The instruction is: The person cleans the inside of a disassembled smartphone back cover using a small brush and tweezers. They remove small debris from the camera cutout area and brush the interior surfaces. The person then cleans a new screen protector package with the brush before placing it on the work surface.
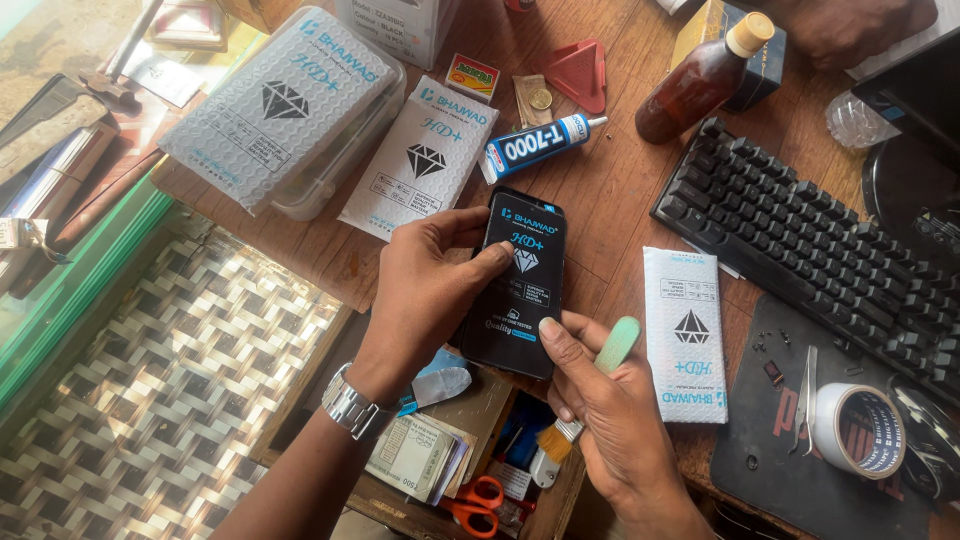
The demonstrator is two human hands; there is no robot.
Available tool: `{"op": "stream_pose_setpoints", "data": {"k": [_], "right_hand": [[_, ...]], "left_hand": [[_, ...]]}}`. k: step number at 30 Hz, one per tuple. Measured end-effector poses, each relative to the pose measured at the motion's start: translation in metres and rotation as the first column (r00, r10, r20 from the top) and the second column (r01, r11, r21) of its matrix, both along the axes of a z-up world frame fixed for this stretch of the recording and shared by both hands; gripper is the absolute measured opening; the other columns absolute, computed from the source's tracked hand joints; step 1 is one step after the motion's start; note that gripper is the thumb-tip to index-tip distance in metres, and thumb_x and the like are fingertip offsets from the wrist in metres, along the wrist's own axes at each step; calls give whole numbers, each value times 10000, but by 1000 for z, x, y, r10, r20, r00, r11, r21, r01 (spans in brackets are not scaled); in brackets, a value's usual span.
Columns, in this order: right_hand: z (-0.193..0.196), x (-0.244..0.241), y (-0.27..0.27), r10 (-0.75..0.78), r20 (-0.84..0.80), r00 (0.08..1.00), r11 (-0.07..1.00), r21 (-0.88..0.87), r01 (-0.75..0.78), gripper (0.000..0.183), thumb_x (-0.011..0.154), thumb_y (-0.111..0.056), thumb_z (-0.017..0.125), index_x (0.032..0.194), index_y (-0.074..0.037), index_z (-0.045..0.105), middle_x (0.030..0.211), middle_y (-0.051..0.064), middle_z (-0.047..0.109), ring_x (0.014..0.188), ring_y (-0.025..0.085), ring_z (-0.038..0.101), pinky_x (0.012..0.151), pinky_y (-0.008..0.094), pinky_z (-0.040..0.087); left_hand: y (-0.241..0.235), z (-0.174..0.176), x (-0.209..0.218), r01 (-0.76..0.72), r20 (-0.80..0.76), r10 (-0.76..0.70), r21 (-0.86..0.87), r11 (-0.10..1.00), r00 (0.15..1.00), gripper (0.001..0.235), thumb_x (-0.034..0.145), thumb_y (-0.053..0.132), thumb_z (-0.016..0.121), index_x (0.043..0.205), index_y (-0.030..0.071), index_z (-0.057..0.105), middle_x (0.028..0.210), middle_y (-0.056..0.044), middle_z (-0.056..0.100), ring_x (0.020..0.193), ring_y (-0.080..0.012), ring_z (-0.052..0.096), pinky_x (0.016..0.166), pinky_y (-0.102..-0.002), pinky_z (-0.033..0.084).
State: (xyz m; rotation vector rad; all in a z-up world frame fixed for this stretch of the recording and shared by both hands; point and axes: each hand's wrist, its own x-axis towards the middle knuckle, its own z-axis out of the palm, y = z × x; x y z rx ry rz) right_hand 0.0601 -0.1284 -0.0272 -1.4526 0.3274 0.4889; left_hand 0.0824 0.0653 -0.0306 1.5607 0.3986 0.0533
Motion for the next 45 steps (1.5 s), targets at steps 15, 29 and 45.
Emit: {"op": "stream_pose_setpoints", "data": {"k": [15,29,45], "right_hand": [[-8,9,4,22,16,1000,999,-28,-22,428,878,-215,733,1183,81,676,612,-35,568,421,24,361,413,210,328],[-10,10,3,39,25,999,999,17,-39,411,889,-210,729,1176,80,676,611,-45,549,425,18,357,405,204,325],[4,6,2,27,96,995,999,32,-30,386,885,-201,735,1152,71,675,682,-14,620,435,13,372,416,205,342]], "left_hand": [[2,-10,10,22,21,-20,-98,995,1000,483,823,137,756,1267,-31,671,995,-150,811,776,-133,788,659,-246,645],[3,-11,12,23,28,-21,-78,997,999,485,818,143,759,1261,-36,671,985,-151,814,762,-135,786,653,-252,642],[1,-18,8,42,57,-22,-393,919,998,566,819,161,785,1312,-72,632,982,-151,809,725,-126,743,590,-233,587]]}}
